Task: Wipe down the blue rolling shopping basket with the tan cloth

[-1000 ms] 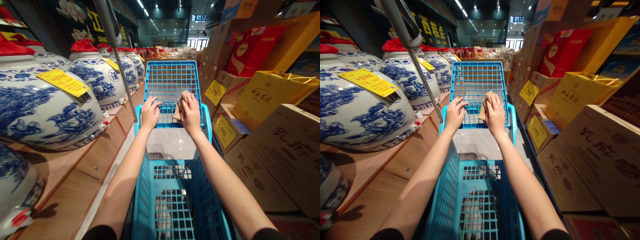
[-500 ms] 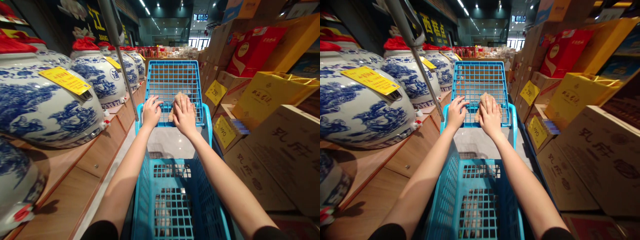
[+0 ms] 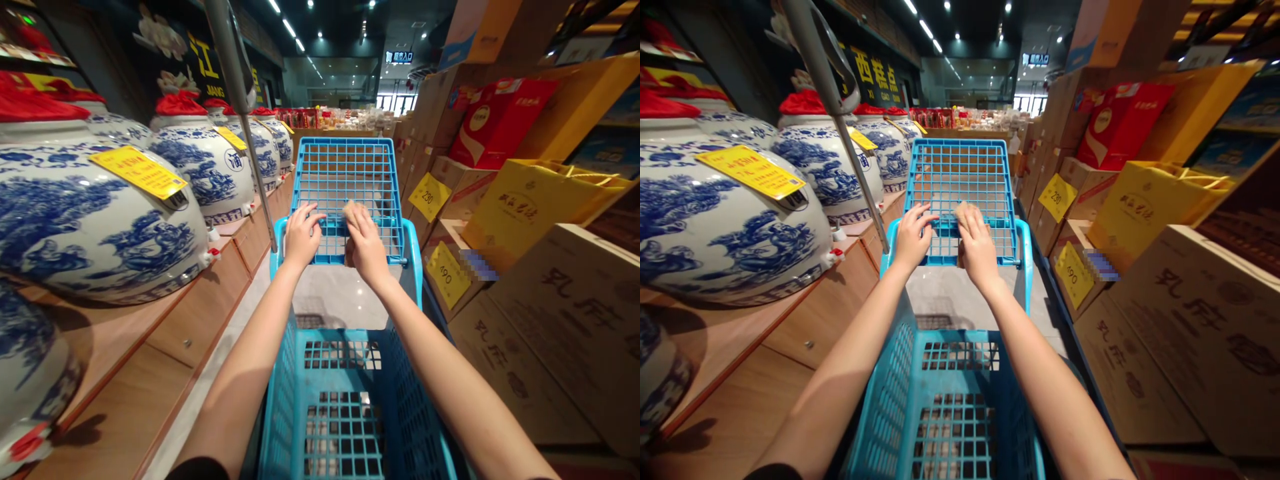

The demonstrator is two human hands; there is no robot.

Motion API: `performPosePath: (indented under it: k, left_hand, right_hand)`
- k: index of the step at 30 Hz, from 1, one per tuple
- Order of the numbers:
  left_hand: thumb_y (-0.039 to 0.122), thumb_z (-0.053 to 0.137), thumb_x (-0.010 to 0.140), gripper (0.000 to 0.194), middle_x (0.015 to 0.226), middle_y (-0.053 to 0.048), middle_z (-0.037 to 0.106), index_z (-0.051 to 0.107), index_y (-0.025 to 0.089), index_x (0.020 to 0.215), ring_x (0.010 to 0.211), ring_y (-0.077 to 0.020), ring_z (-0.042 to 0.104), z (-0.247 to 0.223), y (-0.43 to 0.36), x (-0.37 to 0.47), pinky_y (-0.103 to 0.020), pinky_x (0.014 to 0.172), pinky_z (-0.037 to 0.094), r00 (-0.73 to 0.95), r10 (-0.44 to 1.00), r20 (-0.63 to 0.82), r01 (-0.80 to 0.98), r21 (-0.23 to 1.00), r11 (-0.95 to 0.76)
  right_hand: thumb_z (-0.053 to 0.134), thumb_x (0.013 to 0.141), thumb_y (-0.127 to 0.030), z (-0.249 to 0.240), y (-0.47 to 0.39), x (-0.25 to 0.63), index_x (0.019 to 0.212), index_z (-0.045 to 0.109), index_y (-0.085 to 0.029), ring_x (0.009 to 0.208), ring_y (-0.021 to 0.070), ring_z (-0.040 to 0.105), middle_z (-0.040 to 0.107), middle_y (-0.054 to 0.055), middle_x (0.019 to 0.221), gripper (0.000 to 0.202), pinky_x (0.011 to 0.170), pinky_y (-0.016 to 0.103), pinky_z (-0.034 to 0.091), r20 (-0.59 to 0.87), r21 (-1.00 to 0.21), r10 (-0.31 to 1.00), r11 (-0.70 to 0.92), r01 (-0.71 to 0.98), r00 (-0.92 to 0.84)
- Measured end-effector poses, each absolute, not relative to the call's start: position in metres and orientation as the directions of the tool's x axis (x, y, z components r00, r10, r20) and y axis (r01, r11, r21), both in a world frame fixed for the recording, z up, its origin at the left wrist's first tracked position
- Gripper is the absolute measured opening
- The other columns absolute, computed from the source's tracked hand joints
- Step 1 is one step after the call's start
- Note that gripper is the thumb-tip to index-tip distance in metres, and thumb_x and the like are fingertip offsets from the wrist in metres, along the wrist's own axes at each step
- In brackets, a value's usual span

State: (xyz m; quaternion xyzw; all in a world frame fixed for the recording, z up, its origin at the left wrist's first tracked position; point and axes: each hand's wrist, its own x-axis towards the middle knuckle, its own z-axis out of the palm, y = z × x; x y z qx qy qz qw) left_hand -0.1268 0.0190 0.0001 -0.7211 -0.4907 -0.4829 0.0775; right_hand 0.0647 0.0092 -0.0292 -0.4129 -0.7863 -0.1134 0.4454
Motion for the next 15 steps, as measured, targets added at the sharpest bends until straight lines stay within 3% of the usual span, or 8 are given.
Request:
performPosePath:
  k: [4,9,11,15]
  left_hand:
    - [0.010,0.050,0.090,0.034,0.141,-0.006,0.067,0.076,0.024,0.107,0.145,-0.0278,0.051,0.000,0.018,-0.128,-0.051,0.124,0.040,0.063,0.630,0.774,0.788,0.349,-0.508]
    - [0.010,0.050,0.090,0.034,0.142,-0.005,0.067,0.076,0.025,0.107,0.146,-0.0277,0.051,-0.001,0.019,-0.127,-0.052,0.123,0.041,0.050,0.642,0.765,0.792,0.361,-0.493]
    - [0.010,0.050,0.090,0.034,0.142,-0.005,0.067,0.076,0.025,0.107,0.145,-0.0278,0.051,-0.001,0.020,-0.127,-0.054,0.123,0.040,0.049,0.639,0.768,0.787,0.363,-0.498]
    - [0.011,0.051,0.090,0.033,0.141,-0.005,0.067,0.076,0.025,0.106,0.145,-0.0280,0.052,-0.001,0.021,-0.126,-0.052,0.123,0.040,0.053,0.630,0.775,0.781,0.361,-0.510]
  right_hand:
    - [0.039,0.095,-0.005,-0.026,0.005,0.060,0.137,0.068,-0.026,0.156,0.0196,0.037,0.055,0.001,0.157,0.056,0.127,0.045,0.039,0.780,-0.116,0.509,0.688,0.717,-0.363]
    - [0.041,0.085,-0.001,-0.018,0.019,0.100,0.137,0.068,-0.020,0.157,0.0249,0.035,0.050,0.008,0.161,0.061,0.127,0.053,0.037,0.854,-0.304,0.520,0.516,0.801,-0.012]
    - [0.041,0.084,-0.001,-0.019,0.021,0.105,0.140,0.065,-0.016,0.158,0.0269,0.032,0.047,0.012,0.163,0.063,0.128,0.055,0.034,0.851,-0.347,0.523,0.504,0.791,0.040]
    - [0.044,0.089,-0.002,-0.027,0.011,0.072,0.140,0.066,-0.023,0.158,0.0235,0.032,0.052,0.007,0.160,0.059,0.129,0.050,0.033,0.804,-0.289,0.557,0.672,0.682,-0.208]
